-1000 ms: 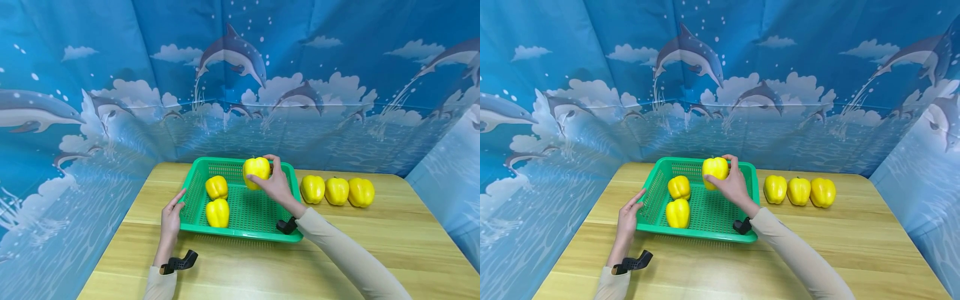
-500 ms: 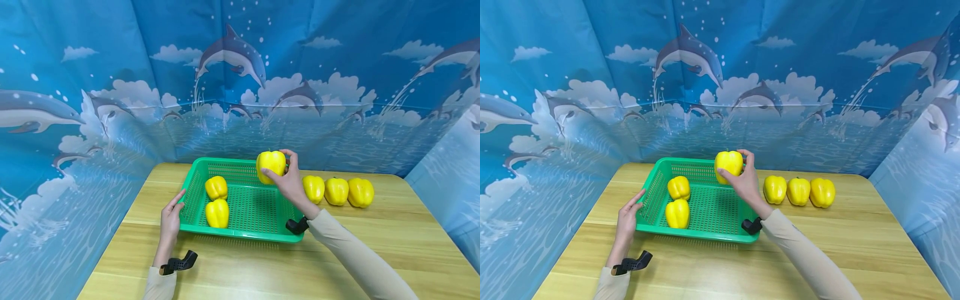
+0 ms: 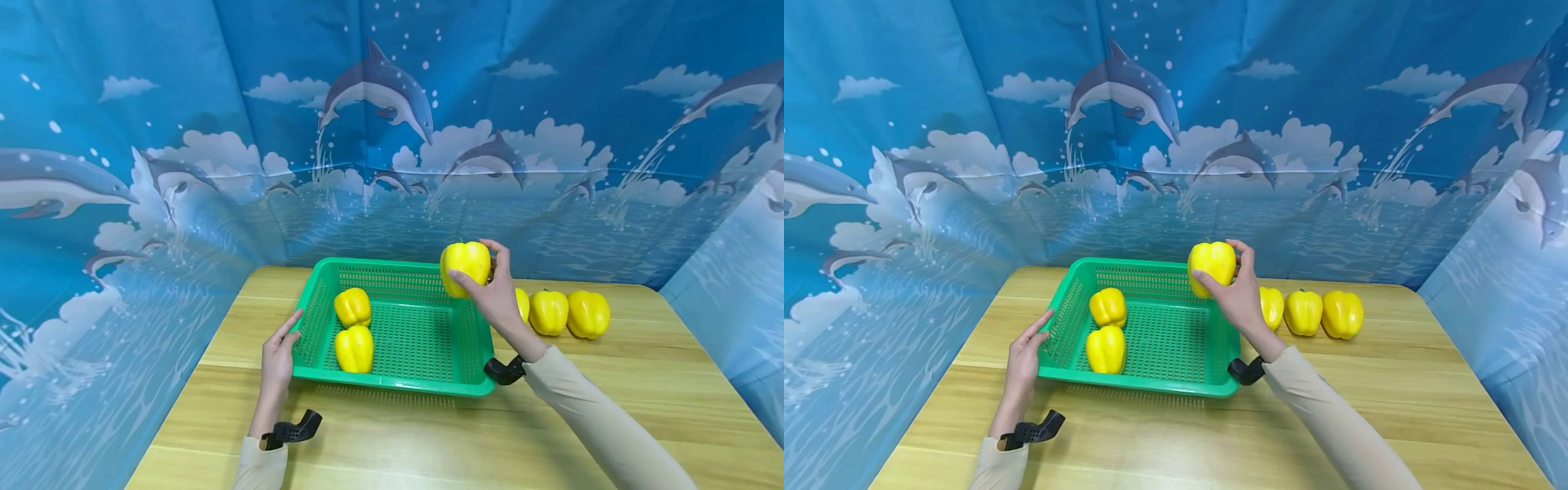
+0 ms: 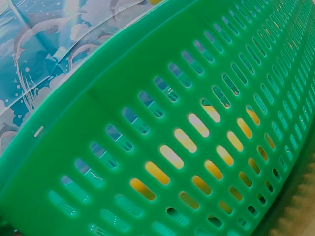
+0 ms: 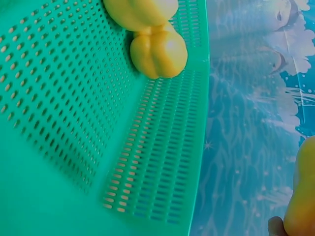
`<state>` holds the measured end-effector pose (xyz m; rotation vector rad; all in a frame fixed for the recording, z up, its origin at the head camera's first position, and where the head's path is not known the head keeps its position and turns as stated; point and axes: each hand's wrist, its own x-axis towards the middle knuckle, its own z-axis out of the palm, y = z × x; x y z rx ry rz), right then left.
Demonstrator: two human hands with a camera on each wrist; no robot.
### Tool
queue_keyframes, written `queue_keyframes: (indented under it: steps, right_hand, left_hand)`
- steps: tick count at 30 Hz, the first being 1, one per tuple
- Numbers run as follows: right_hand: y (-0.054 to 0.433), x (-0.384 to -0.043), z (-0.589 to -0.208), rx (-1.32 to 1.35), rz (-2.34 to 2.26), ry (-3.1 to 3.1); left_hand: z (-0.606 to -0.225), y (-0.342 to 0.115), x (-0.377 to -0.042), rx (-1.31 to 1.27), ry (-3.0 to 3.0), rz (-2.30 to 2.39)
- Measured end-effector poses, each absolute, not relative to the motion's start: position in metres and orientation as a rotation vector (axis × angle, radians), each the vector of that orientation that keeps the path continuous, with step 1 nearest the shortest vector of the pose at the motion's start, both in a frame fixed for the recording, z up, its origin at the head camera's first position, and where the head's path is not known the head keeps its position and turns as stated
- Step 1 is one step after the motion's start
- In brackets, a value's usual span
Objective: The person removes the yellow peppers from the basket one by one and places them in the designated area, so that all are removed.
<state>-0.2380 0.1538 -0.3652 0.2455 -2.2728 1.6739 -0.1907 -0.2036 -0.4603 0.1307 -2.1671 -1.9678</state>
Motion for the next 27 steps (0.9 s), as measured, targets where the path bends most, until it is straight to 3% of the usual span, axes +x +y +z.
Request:
queue_keyframes:
  steps: [27]
  right_hand:
    - [0.197,-0.235,-0.391,-0.026,1.679,-2.291]
  left_hand:
    - [-0.459,-0.204,-0.190,0.101,-2.177,-1.944]
